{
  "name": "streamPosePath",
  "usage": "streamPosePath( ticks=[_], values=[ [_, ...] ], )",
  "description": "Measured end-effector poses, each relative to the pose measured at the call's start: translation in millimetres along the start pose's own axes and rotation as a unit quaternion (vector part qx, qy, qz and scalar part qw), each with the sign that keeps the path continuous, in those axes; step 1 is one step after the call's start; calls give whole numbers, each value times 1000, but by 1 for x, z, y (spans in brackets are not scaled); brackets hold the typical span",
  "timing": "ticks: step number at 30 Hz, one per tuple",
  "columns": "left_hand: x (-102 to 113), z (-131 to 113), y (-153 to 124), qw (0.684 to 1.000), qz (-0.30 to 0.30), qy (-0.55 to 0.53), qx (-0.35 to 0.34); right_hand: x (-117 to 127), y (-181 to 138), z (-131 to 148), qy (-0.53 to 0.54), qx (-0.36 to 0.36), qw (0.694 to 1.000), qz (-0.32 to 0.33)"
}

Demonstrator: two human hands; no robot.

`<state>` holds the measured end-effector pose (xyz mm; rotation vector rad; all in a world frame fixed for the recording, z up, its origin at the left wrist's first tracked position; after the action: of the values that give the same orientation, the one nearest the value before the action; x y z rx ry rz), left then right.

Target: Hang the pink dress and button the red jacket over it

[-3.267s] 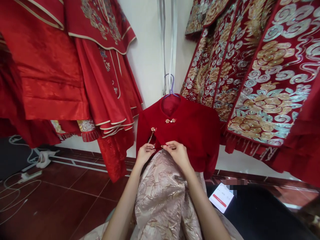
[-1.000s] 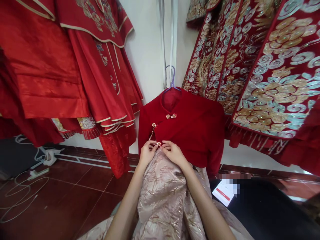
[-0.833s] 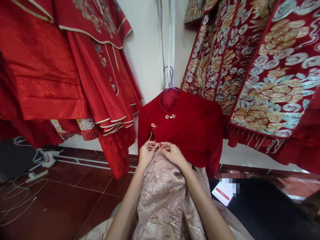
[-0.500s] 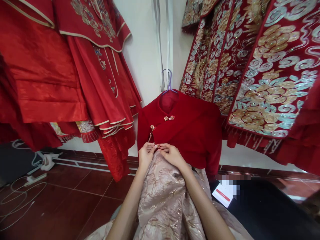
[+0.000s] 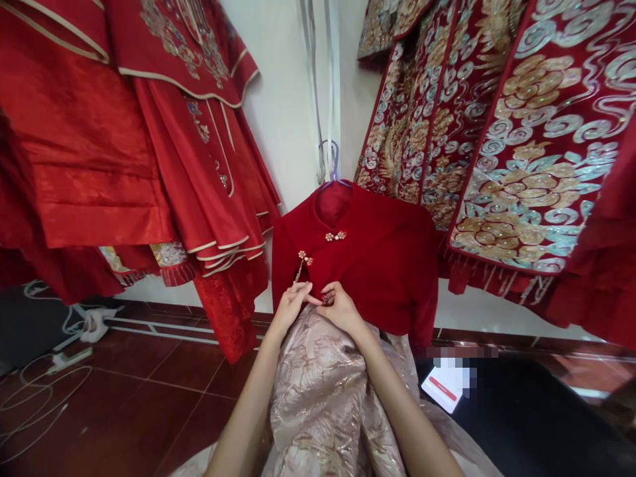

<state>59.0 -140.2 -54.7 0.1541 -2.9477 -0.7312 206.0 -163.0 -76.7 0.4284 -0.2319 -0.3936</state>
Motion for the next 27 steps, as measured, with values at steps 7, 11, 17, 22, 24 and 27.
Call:
streamPosePath(
  ticks=[7, 11, 17, 22, 24, 27],
  values=[
    [-19, 4, 42, 967, -61, -184, 164, 26, 6, 30, -11, 17, 1000, 19],
    [-30, 5, 51, 943, -87, -229, 224, 43, 10, 42, 20, 10, 1000, 22],
    [-35, 9, 50, 918, -80, -288, 262, 47, 11, 47, 44, 17, 999, 22],
    [-35, 9, 56, 915, -83, -282, 277, 44, 8, 49, 41, 23, 997, 54],
    [-35, 7, 57, 918, -87, -274, 273, 42, 7, 48, 34, 28, 997, 59],
    [-37, 4, 56, 923, -95, -254, 273, 35, 6, 45, 24, 30, 997, 61]
  ],
)
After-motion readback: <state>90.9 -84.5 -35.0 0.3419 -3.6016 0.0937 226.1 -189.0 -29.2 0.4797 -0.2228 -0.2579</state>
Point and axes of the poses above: each hand's wrist, its own y-axis towards the middle knuckle, its own x-axis out of the back of the hand, z = x × y, the point moved 7 cm from there along y, towards the middle knuckle, and after that the axes turned 14 degrees about -z, right-handed, at the moved point
